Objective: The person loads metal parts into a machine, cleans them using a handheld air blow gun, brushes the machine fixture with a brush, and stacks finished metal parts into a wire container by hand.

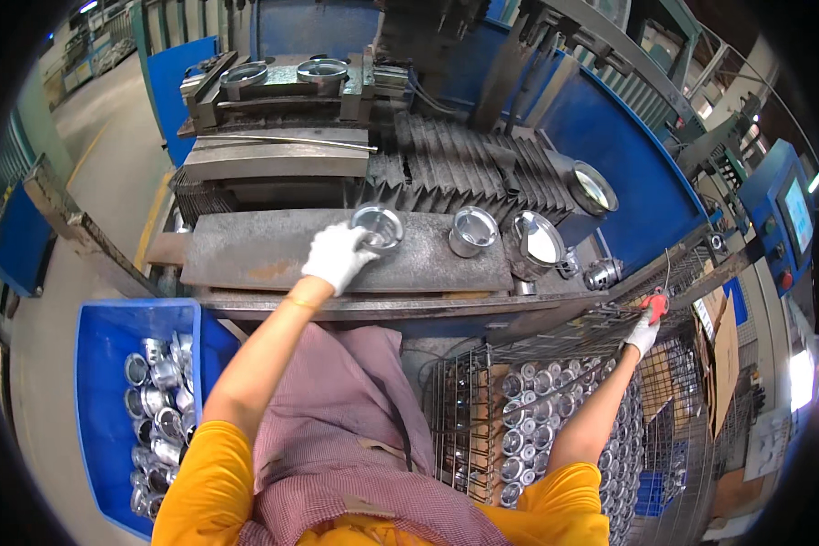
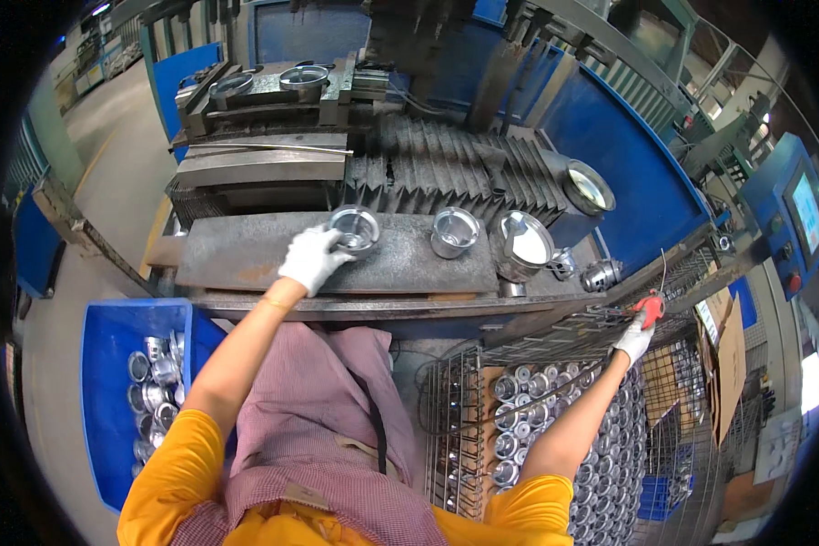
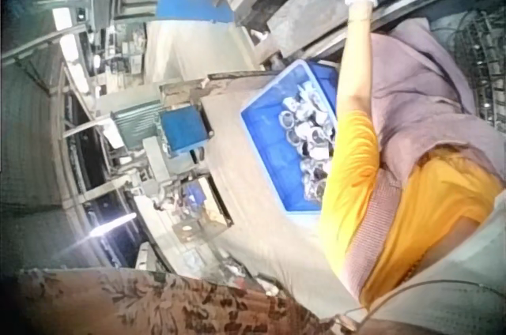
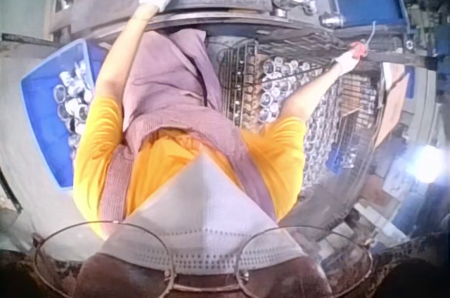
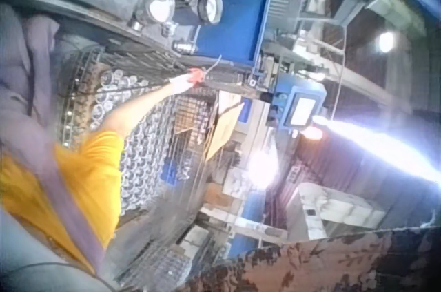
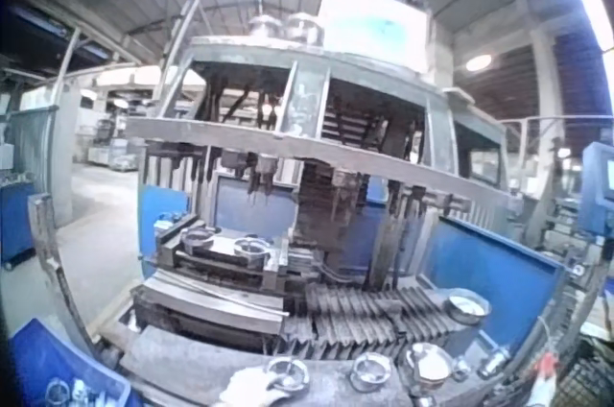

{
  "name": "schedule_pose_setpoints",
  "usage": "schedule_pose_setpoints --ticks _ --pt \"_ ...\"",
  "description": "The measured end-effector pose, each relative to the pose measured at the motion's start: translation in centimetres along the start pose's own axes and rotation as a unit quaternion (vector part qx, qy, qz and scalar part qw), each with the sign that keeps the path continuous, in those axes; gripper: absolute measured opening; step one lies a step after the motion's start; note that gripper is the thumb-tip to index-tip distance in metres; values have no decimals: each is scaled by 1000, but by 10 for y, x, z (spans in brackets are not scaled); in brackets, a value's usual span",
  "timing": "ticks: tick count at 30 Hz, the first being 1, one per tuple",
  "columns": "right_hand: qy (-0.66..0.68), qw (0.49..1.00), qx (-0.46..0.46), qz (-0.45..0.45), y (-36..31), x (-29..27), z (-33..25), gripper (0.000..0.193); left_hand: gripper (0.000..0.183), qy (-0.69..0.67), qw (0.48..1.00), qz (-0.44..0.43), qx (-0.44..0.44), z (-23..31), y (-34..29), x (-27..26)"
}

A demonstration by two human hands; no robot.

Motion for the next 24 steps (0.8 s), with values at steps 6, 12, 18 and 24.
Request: schedule_pose_setpoints --ticks 6,12,18,24 --pt "-117 992 -2 47 -23 -6 -78 50 72 60 998 -1 -7 -33 -41 -45" --pt "335 906 -13 -257 -55 -45 -197 49 106 -215 970 109 -40 -81 -44 -9" --pt "223 566 9 -794 -277 -2 -323 38 115 -445 889 42 -101 -104 -49 -7" --pt "192 516 -121 -826 -405 55 -368 38 107 -166 978 101 -81 -128 -48 -23"
Point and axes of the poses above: each hand's wrist, its own y-axis towards the middle knuckle, its own x-axis out of the palm, z = x × y, the point moved 1 cm from there along y, towards the middle knuckle, and after that the axes turned 1 degree about -x, right-handed, at the moved point
